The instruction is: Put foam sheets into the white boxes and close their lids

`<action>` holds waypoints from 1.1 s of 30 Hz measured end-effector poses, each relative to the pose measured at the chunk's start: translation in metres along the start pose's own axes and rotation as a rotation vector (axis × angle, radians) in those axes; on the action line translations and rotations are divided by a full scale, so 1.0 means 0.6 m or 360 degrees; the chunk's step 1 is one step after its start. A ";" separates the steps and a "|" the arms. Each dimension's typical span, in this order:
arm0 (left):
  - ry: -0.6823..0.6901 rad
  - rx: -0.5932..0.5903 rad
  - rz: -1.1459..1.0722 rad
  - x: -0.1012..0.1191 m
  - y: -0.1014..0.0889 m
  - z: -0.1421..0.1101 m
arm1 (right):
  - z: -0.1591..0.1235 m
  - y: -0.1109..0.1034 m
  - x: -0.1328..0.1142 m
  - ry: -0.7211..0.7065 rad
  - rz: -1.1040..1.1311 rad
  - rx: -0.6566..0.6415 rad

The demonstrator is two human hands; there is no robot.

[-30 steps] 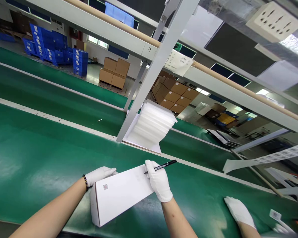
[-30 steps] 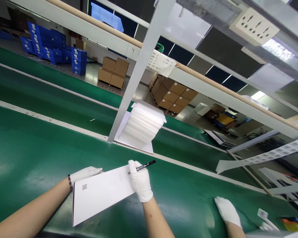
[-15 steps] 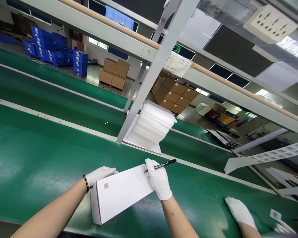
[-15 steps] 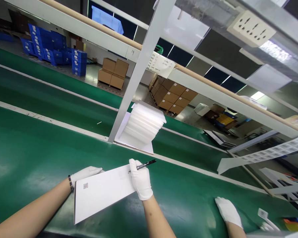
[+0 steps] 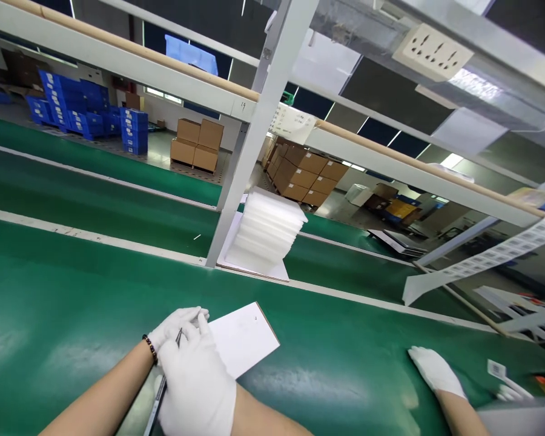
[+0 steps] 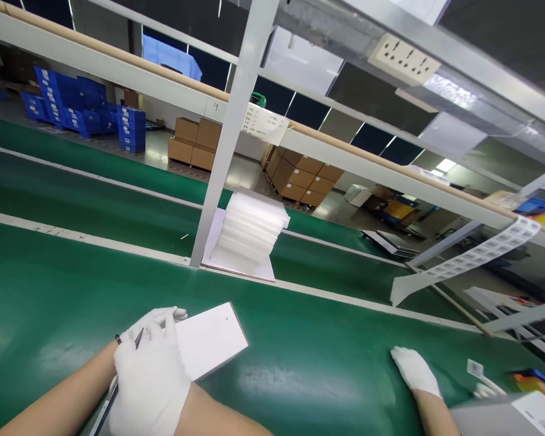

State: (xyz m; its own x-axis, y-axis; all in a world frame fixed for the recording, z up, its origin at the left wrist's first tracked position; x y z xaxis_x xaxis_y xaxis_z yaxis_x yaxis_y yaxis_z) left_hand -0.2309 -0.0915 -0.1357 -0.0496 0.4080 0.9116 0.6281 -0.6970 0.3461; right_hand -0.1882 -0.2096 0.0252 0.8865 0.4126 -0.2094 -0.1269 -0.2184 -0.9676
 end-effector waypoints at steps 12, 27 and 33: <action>0.0001 0.0016 0.0196 0.017 0.005 -0.011 | -0.210 -0.082 0.320 0.1561 -0.0207 0.0311; 0.0110 0.0007 0.0172 0.015 -0.007 0.002 | 0.058 -0.318 0.540 0.1215 0.0153 0.0981; 0.0104 -0.0005 0.0323 0.011 -0.014 0.007 | 0.075 -0.319 0.603 0.1359 0.0193 0.0540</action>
State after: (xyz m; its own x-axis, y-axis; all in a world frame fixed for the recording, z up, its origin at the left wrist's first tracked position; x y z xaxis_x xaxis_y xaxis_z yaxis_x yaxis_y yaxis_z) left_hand -0.2332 -0.0808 -0.1335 0.0273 0.2197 0.9752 0.6277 -0.7630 0.1543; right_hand 0.1370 0.0215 0.1283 0.8687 -0.4172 -0.2671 -0.2441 0.1087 -0.9636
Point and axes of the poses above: each hand's wrist, its own z-axis towards the middle knuckle, its own y-axis out of the palm, x = y × z, the point moved 2 cm from there along z, towards the middle knuckle, and after that the axes turned 12 degrees about -x, right-handed, at the moved point
